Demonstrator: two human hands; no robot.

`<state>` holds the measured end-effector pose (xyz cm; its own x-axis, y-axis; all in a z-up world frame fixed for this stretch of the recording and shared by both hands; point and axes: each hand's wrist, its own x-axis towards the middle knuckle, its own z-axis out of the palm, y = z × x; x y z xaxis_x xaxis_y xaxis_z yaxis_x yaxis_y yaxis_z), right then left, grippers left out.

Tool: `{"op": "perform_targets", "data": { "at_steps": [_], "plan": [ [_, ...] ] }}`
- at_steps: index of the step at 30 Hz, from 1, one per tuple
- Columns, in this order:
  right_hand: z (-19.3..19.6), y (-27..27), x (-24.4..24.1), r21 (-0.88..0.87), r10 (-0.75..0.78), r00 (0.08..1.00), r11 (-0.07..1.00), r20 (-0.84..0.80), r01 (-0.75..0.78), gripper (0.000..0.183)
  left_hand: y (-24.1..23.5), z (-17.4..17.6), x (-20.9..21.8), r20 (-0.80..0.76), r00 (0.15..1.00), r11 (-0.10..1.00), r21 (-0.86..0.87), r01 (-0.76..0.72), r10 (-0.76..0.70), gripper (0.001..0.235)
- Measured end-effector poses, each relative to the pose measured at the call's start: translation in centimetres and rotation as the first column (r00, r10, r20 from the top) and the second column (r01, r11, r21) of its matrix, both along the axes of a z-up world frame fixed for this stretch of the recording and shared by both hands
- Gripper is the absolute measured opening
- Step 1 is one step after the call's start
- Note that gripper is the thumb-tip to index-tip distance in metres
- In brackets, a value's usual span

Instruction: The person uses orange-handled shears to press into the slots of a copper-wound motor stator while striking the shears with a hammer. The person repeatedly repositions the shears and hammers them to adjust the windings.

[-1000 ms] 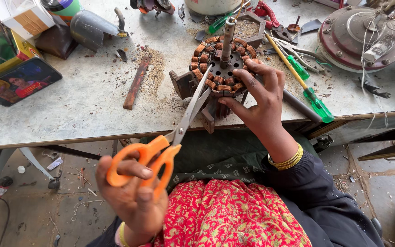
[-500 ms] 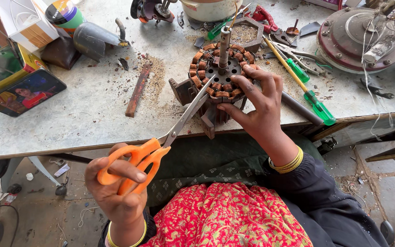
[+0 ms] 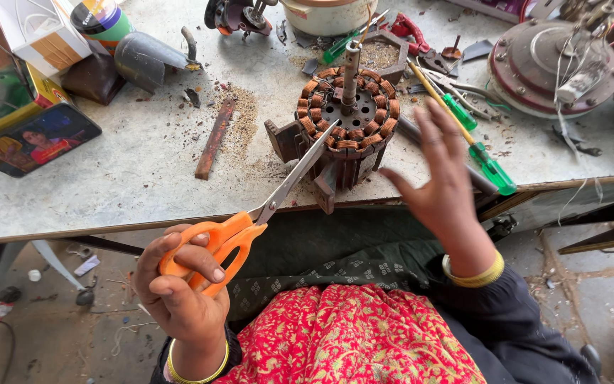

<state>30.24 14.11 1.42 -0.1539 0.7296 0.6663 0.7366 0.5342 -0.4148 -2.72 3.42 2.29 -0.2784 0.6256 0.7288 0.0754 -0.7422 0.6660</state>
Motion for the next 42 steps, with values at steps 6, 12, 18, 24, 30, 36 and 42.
{"op": "perform_targets", "data": {
  "at_steps": [6,12,18,24,30,36,42],
  "plan": [
    [-1.8,0.7,4.4,-0.16,-0.262,0.881,0.924,0.393,0.346,0.048,-0.6,0.6,0.9,0.06,0.998,0.998,-0.062,0.016,-0.012,0.069],
    [-3.7,3.3,4.5,-0.089,-0.249,0.811,0.935,0.529,0.345,0.046,-0.5,1.0,1.5,0.219,0.97,0.99,-0.066,0.124,-0.107,0.061],
    [-4.1,3.8,4.7,-0.074,-0.245,0.864,0.949,0.439,0.307,0.044,-1.1,1.5,2.2,0.381,0.888,0.949,-0.075,0.306,-0.256,0.041],
    [-3.7,2.4,7.0,-0.318,-0.26,0.956,0.903,0.135,0.29,0.041,-2.5,1.1,3.3,0.455,0.835,0.909,-0.117,0.399,-0.308,0.027],
    [-2.7,-1.0,8.1,-0.43,-0.156,0.786,0.89,-0.599,-0.151,0.041,-3.1,1.0,3.8,0.313,0.899,0.926,-0.123,0.356,-0.305,0.028],
    [0.7,-4.9,6.8,-0.274,0.102,0.685,0.866,-0.721,-0.417,0.048,-2.0,0.6,3.8,0.308,0.887,0.928,-0.034,0.372,-0.344,0.058],
    [4.3,-5.9,6.1,-0.284,0.207,0.944,0.917,-0.259,-0.279,0.051,-2.2,0.9,3.5,0.151,0.97,0.97,-0.124,0.21,-0.191,0.058]
  ]
}}
